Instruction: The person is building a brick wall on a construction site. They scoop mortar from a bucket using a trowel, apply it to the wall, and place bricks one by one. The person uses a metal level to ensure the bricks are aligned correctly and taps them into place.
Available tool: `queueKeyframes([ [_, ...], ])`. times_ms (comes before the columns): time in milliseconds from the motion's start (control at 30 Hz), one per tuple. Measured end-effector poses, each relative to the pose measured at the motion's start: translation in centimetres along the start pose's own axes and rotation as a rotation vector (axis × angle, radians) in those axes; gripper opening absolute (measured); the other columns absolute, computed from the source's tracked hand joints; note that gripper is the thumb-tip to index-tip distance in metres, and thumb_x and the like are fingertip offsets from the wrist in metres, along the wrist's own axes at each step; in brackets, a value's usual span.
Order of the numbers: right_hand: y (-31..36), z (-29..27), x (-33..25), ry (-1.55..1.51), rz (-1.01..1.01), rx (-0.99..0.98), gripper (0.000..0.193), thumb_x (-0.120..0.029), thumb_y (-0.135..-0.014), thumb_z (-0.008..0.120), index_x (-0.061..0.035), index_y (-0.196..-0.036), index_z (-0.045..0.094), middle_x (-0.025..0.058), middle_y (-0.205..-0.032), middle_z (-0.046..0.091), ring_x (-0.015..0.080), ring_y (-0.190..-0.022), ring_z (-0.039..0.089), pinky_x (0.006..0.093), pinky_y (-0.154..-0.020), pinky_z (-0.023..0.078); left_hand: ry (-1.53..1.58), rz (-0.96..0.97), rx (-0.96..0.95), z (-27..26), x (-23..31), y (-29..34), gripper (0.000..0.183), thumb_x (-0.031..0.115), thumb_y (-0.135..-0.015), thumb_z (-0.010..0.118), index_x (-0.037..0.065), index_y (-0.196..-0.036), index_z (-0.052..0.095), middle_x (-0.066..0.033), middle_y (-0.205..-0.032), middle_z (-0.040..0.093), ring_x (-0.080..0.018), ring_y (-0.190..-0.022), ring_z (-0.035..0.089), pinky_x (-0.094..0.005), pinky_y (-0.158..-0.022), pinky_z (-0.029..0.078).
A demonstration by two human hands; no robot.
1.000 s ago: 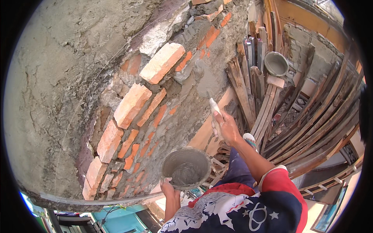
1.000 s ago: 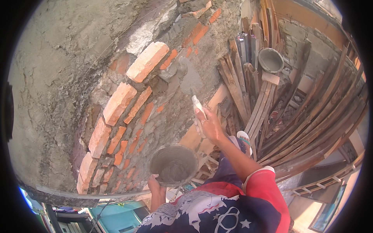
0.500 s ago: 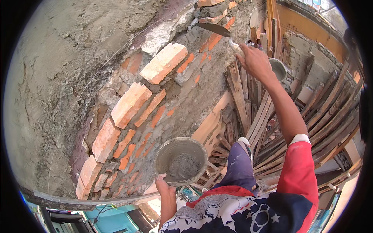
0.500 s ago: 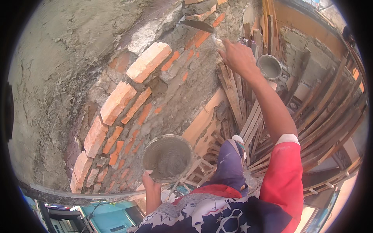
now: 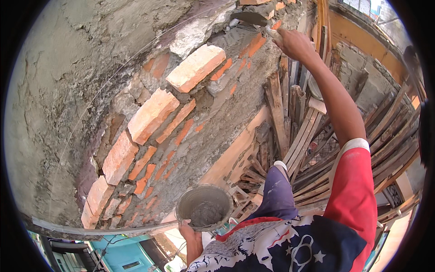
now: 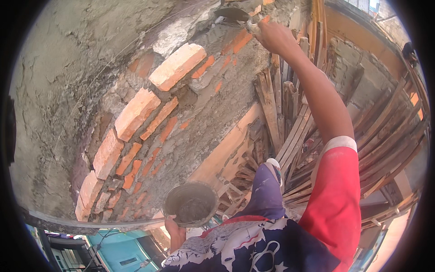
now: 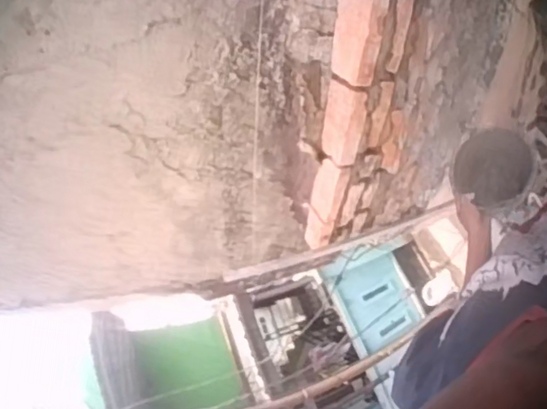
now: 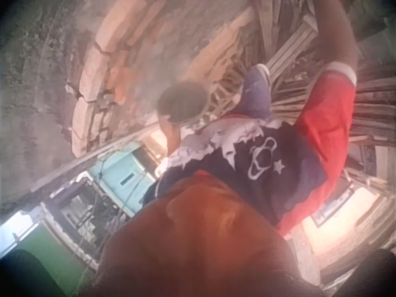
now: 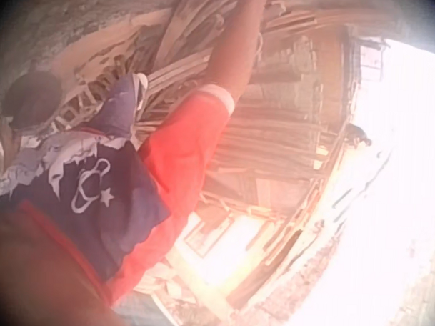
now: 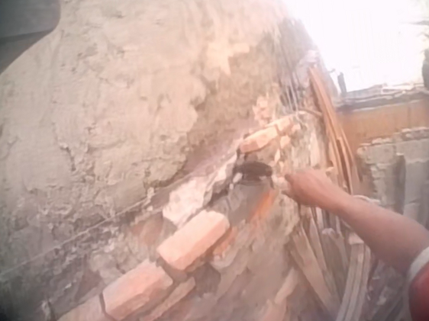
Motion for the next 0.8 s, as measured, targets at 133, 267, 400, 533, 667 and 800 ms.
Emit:
queueKeyframes([
  [133, 1.2, 0.2, 0.2, -0.038, -0.017, 0.098, 0.044, -0.043, -0.102, 0.059, -0.0056, -0.124, 0.063, 0.0213, -0.098, 0.074, 0.0406, -0.095, 0.071, 0.0533, -0.081, 0.056, -0.032, -0.042, 0.027, -0.4, -0.5, -0.3, 0.052, 0.001, -0.074, 0.052, 0.0, -0.125, 0.062, -0.0148, -0.119, 0.065, -0.0347, -0.103, 0.068, -0.0482, -0.088, 0.061],
  [267, 3.2, -0.7, -1.0, 0.008, 0.006, 0.084, 0.041, -0.04, -0.1, 0.061, -0.0086, -0.127, 0.063, 0.0173, -0.096, 0.074, 0.0385, -0.093, 0.071, 0.0513, -0.08, 0.057, -0.007, -0.061, -0.004, 0.5, -0.5, -0.2, 0.051, 0.001, -0.076, 0.053, 0.001, -0.126, 0.061, -0.0149, -0.119, 0.065, -0.0352, -0.103, 0.068, -0.0486, -0.088, 0.061],
  [400, 3.0, -1.8, -1.6, 0.035, -0.026, 0.069, 0.043, -0.041, -0.1, 0.061, -0.0096, -0.129, 0.063, 0.0167, -0.098, 0.074, 0.038, -0.094, 0.071, 0.0507, -0.079, 0.057, 0.017, -0.073, -0.059, 1.1, -0.5, -0.9, 0.052, 0.0, -0.077, 0.053, 0.003, -0.128, 0.061, -0.0148, -0.121, 0.064, -0.0357, -0.106, 0.067, -0.0494, -0.089, 0.06],
  [533, 2.2, -1.2, -1.5, 0.074, -0.032, -0.003, 0.047, -0.044, -0.101, 0.06, -0.0109, -0.134, 0.063, 0.0156, -0.105, 0.075, 0.036, -0.096, 0.072, 0.0501, -0.08, 0.058, -0.037, -0.058, -0.061, 2.4, 0.2, -0.4, 0.056, -0.001, -0.076, 0.053, 0.005, -0.131, 0.06, -0.0146, -0.123, 0.063, -0.0353, -0.108, 0.066, -0.0498, -0.091, 0.059],
  [667, 2.9, -3.7, -1.6, 0.013, -0.046, 0.133, 0.037, -0.041, -0.098, 0.064, -0.0116, -0.12, 0.066, 0.0132, -0.094, 0.075, 0.0347, -0.092, 0.073, 0.05, -0.077, 0.057, -0.011, 0.006, -0.056, 1.8, 1.1, 0.2, 0.056, -0.001, -0.077, 0.052, 0.005, -0.133, 0.06, -0.0141, -0.123, 0.063, -0.0346, -0.107, 0.066, -0.0493, -0.091, 0.059],
  [800, 1.7, -4.0, -1.1, 0.2, -0.14, 0.022, 0.037, -0.041, -0.097, 0.064, -0.0147, -0.123, 0.066, 0.0117, -0.094, 0.075, 0.0336, -0.092, 0.073, 0.0482, -0.078, 0.058, -0.034, 0.026, -0.069, -1.3, -0.6, -2.5, 0.051, -0.002, -0.082, 0.047, 0.003, -0.132, 0.06, -0.0147, -0.122, 0.063, -0.0331, -0.105, 0.067, -0.0472, -0.09, 0.059],
])
Point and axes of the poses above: each hand's wrist, its own y-axis away from the middle knuckle, its own z-axis out of the palm, x = y × z, the point moved 5 cm from there along -y, towards the middle knuckle
